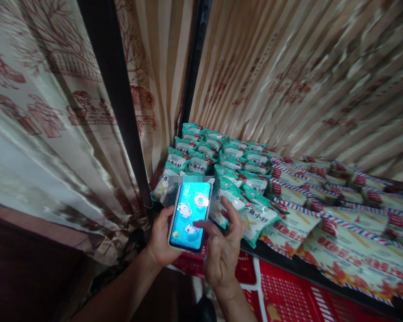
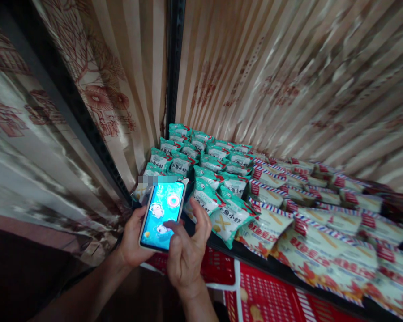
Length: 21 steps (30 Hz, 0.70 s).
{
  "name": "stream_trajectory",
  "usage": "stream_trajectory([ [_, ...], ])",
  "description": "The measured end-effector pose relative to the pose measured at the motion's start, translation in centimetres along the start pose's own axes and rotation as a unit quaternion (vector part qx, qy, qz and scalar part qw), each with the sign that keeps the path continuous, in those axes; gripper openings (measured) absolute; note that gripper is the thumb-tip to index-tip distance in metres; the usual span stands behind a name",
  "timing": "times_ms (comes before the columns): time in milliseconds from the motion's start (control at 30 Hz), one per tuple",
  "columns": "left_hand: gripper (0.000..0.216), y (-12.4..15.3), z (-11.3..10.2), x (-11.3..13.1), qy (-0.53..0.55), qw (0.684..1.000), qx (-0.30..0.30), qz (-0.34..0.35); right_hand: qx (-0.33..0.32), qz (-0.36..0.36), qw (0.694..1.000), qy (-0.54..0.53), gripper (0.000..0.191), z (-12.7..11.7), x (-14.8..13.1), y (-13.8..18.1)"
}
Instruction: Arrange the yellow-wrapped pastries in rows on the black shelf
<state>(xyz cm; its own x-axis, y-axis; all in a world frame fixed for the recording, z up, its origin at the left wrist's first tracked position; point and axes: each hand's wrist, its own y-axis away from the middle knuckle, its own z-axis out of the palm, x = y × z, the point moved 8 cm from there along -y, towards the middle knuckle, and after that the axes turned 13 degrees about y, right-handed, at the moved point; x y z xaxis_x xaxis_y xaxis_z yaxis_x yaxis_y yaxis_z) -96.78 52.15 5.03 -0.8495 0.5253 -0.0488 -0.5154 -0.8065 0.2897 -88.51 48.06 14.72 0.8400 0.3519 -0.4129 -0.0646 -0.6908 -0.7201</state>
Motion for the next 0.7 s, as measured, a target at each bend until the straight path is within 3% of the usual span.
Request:
stream_trajectory([
  [533,0.039,0.01,0.13,-0.11,0.003,1.0,-0.01,-0.006,-0.014,0.003,0.999,0.042,0.042,0.72,0.43,0.24],
  [700,0.036,0.14,0.42,-0.23,-0.002,1.0,-0.024,-0.019,0.026,0.022,0.996,0.082,0.052,0.41,0.98,-0.03],
])
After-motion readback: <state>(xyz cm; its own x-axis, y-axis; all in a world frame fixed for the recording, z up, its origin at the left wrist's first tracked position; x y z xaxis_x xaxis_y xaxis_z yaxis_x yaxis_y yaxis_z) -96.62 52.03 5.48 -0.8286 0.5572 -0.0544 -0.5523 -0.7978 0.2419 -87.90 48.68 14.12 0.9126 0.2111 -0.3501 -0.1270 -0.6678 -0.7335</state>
